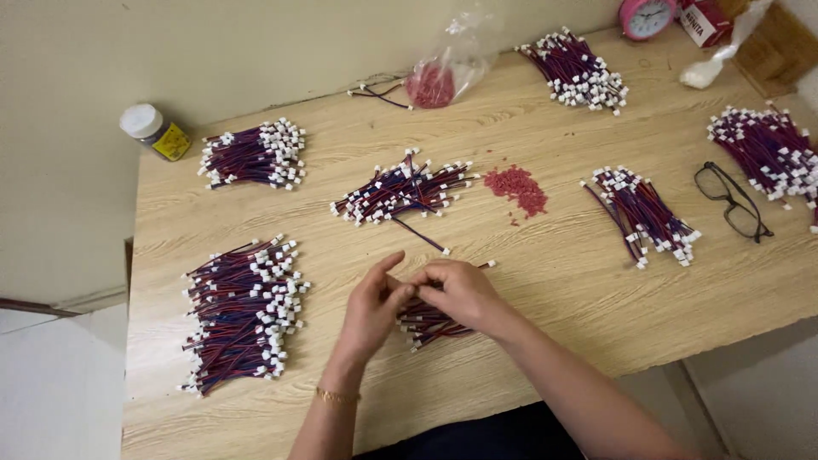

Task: Threading small red beads onto individual electrical wires with connectors

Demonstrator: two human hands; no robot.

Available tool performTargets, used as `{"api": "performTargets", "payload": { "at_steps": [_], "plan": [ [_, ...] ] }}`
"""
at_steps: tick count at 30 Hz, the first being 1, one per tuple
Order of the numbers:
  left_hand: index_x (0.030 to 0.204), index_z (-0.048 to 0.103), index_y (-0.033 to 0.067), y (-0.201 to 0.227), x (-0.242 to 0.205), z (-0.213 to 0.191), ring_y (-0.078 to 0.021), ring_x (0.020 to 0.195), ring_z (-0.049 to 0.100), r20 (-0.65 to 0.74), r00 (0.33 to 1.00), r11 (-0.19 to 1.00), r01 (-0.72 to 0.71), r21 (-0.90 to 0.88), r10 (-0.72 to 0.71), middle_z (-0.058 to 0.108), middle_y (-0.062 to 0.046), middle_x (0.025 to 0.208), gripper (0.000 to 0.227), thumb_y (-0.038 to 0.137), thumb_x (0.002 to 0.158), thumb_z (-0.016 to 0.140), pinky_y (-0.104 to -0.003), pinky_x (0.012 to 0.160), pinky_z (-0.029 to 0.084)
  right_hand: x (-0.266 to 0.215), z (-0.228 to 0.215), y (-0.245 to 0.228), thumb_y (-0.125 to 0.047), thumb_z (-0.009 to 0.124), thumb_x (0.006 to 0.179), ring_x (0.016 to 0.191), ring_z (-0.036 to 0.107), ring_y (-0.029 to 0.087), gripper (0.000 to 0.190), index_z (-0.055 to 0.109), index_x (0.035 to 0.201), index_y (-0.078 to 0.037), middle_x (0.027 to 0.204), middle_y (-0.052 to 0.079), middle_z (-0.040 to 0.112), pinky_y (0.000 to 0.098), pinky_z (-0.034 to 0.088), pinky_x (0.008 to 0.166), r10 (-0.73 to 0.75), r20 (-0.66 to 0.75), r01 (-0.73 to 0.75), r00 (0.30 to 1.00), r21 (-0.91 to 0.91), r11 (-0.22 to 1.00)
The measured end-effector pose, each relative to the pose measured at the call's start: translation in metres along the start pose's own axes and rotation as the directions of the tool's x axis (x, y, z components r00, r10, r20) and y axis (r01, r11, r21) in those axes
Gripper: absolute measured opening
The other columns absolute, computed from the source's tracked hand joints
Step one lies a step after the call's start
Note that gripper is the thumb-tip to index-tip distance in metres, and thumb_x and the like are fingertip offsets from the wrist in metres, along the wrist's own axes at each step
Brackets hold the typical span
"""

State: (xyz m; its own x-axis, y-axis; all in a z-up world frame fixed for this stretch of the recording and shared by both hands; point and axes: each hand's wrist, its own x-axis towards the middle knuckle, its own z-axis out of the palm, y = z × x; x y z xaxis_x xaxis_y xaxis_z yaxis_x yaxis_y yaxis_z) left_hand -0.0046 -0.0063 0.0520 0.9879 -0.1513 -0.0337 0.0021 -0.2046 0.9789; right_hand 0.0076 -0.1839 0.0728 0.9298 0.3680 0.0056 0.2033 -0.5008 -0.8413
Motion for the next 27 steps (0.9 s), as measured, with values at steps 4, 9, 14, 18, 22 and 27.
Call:
{"api": "performTargets", "payload": {
  "at_steps": [4, 9, 14, 18, 22, 27],
  "plan": [
    [0.12, 0.067, 0.0276, -0.032, 0.045, -0.01, -0.0324, 0.077, 0.071, -0.01, 0.999, 0.859, 0.031, 0.511, -0.03, 0.072, -0.007, 0.075, 0.032, 0.03, 0.088, 0.064, -0.044, 0.07, 0.053, 0.003, 0.006, 0.022, -0.011, 0.061, 0.088, 0.09, 0.067, 0.037, 0.014, 0.07, 0.096, -0.005, 0.089, 0.017, 0.071, 0.0442, 0.052, 0.08, 0.005, 0.042, 0.0, 0.999, -0.126, 0.992],
    [0.115, 0.064, 0.0374, -0.04, 0.086, -0.006, -0.0283, 0.081, 0.069, -0.092, 0.972, 0.583, -0.054, 0.811, 0.217, 0.064, -0.002, 0.091, 0.024, 0.036, 0.091, 0.061, -0.042, 0.069, 0.057, -0.015, -0.041, 0.045, 0.005, 0.064, 0.072, 0.102, 0.065, 0.035, 0.039, 0.072, 0.108, -0.008, 0.099, 0.018, 0.068, 0.043, 0.051, 0.089, 0.236, -0.31, -0.23, 0.921, 0.054, 0.972],
    [0.101, 0.068, 0.0369, -0.069, 0.108, 0.007, -0.0205, 0.072, 0.067, -0.039, 0.914, 0.35, -0.115, 0.93, 0.405, 0.056, 0.002, 0.083, 0.02, 0.026, 0.086, 0.062, -0.033, 0.057, 0.056, 0.011, -0.091, 0.141, -0.022, 0.073, 0.083, 0.086, 0.069, 0.027, 0.019, 0.072, 0.099, -0.014, 0.084, 0.01, 0.07, 0.0384, 0.054, 0.073, 0.19, -0.492, -0.387, 0.849, -0.337, 0.859],
    [0.096, 0.07, 0.0363, -0.095, 0.111, 0.007, -0.0196, 0.075, 0.067, -0.036, 0.888, 0.333, -0.135, 0.933, 0.459, 0.056, 0.002, 0.083, 0.019, 0.024, 0.084, 0.062, -0.03, 0.059, 0.056, 0.016, -0.097, 0.104, -0.042, 0.069, 0.084, 0.098, 0.068, 0.031, 0.034, 0.073, 0.103, -0.013, 0.093, 0.012, 0.071, 0.0437, 0.052, 0.084, 0.352, -0.435, -0.53, 0.828, -0.405, 0.745],
    [0.095, 0.071, 0.0336, -0.09, 0.099, 0.001, -0.0229, 0.074, 0.066, -0.051, 0.888, 0.396, -0.152, 0.906, 0.456, 0.055, -0.001, 0.082, 0.017, 0.023, 0.084, 0.063, -0.033, 0.06, 0.055, 0.027, -0.094, 0.116, -0.038, 0.066, 0.085, 0.094, 0.069, 0.03, 0.026, 0.075, 0.098, -0.017, 0.09, 0.009, 0.073, 0.0439, 0.053, 0.08, 0.35, -0.453, -0.551, 0.82, -0.458, 0.697],
    [0.093, 0.071, 0.0337, -0.1, 0.083, -0.003, -0.0228, 0.072, 0.064, -0.124, 0.89, 0.527, -0.142, 0.838, 0.438, 0.051, 0.0, 0.078, 0.014, 0.03, 0.08, 0.074, -0.034, 0.059, 0.055, 0.034, -0.093, 0.134, -0.034, 0.058, 0.086, 0.084, 0.07, 0.036, 0.024, 0.074, 0.086, -0.016, 0.081, 0.014, 0.07, 0.0491, 0.055, 0.071, 0.262, -0.438, -0.482, 0.86, -0.53, 0.698]
  ]
}}
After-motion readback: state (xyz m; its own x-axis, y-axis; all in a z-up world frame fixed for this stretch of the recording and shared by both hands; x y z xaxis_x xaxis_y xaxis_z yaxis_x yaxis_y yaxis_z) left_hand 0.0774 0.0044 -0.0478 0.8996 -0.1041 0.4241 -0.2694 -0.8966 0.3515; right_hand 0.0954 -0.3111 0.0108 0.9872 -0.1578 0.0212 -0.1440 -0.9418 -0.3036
